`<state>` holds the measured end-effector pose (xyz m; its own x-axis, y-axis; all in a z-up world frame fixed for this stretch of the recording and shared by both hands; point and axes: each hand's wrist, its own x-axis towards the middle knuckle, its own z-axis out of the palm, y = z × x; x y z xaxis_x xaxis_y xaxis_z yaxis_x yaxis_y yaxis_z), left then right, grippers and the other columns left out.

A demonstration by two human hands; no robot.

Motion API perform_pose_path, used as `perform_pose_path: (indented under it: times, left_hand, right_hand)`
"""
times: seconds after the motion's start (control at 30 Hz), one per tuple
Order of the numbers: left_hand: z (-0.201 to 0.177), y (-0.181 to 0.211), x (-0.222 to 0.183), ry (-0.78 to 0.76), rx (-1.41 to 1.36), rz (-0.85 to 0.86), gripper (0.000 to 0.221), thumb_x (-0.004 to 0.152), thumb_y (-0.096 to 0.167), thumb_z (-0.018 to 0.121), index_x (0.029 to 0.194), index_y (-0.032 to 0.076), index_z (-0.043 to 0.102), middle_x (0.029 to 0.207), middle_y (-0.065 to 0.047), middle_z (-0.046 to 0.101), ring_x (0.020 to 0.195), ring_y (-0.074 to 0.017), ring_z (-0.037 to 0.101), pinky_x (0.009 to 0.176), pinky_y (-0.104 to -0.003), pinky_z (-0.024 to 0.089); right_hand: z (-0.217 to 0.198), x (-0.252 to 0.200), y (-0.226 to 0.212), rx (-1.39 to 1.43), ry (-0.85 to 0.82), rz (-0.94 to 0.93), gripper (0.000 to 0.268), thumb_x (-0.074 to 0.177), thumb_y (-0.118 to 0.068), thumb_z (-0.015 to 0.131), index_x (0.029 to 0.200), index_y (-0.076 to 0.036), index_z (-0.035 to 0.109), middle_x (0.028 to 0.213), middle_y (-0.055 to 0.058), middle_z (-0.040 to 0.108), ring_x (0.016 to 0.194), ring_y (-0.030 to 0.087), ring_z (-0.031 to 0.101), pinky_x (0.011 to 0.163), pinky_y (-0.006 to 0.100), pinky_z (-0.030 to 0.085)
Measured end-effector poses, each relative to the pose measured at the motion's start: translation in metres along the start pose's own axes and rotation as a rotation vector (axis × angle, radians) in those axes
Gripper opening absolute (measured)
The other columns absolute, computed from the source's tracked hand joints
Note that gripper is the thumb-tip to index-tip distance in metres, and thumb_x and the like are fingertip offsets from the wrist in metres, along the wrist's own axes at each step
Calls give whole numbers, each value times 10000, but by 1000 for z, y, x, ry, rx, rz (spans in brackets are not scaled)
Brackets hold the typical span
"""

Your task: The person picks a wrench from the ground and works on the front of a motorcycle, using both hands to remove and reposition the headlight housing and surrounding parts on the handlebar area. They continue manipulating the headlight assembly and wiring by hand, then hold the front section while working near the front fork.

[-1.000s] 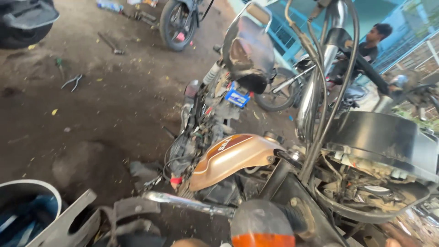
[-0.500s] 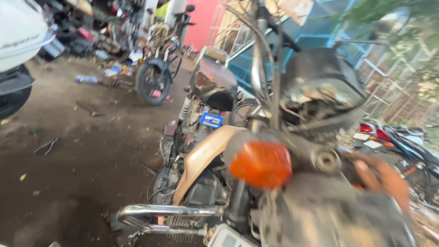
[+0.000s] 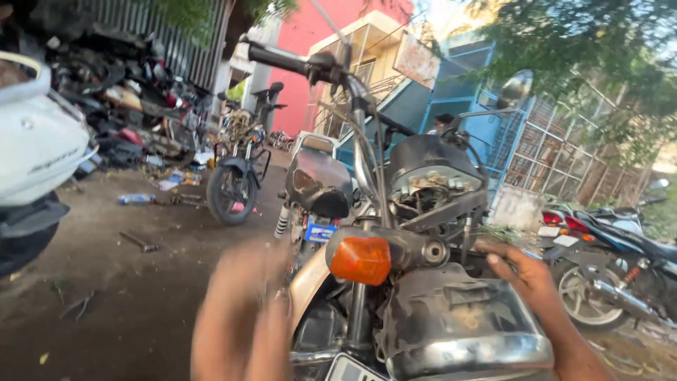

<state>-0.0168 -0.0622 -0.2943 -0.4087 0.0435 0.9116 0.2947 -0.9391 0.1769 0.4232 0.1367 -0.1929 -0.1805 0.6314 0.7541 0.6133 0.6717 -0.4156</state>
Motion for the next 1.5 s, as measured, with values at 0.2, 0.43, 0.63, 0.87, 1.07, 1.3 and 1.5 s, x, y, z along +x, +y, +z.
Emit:
perform_pose_path:
  times: [0.2, 0.43, 0.63, 0.87, 1.07, 1.3, 1.5]
  left_hand:
    - [113, -74, 157, -416, 92, 71, 406, 924, 277, 721, 1262, 62, 654, 1182, -144, 729, 1088, -283, 704, 954, -382, 546]
    - [174, -122, 185, -693, 313, 512, 730, 972, 545, 615, 1494, 55, 472, 1369, -268, 566, 1257, -451, 534, 1072, -515, 404]
    - [189, -122, 184, -816, 484, 324, 625, 992, 480, 510, 1492, 106, 501, 1166, -234, 635, 1138, -420, 602, 1032, -483, 458]
    - [197, -157, 187, -730, 534, 422, 566, 998, 423, 532, 1408, 33, 549, 1134, -279, 674, 1068, -461, 630, 964, -506, 468]
    - [194, -164, 190, -600, 508, 608, 459, 1054, 341, 521, 1334, -14, 596, 1144, -264, 695, 1111, -421, 664, 1060, -546, 453]
    - [195, -151, 196, -677, 474, 473, 370, 1064, 276, 498, 1234, -25, 630, 1138, -277, 680, 1038, -493, 642, 894, -529, 518]
    - [198, -157, 198, -685, 499, 507, 378, 1086, 271, 467, 1246, -21, 646, 1108, -297, 686, 1044, -502, 652, 901, -519, 527]
  right_hand:
    - [7, 3, 13, 13, 11, -25, 336, 983, -257, 613, 1229, -65, 735, 1088, 49, 788, 1010, 120, 697, 931, 285, 520]
    - [20, 3, 17, 242, -5, -47, 349, 996, -223, 595, 1252, -16, 712, 1103, 62, 780, 1022, 126, 692, 924, 289, 534]
    - [23, -1, -2, 285, 9, 48, 335, 991, -212, 590, 1228, -17, 723, 1034, 79, 797, 940, 108, 697, 852, 281, 557]
    - [30, -11, -35, 331, 60, 92, 332, 993, -210, 577, 1225, -23, 721, 1037, 60, 773, 939, 98, 675, 852, 282, 543]
    - [33, -18, -58, 210, 142, -36, 302, 993, -214, 575, 1173, -24, 727, 1038, 36, 774, 999, 91, 657, 905, 275, 515]
    - [32, -14, -75, 163, 169, 38, 303, 952, -249, 602, 1139, -72, 762, 902, 45, 781, 899, 129, 681, 833, 297, 531]
    - [31, -14, -74, 226, 178, -5, 308, 929, -266, 616, 1099, -58, 768, 936, 29, 798, 921, 124, 700, 844, 301, 530]
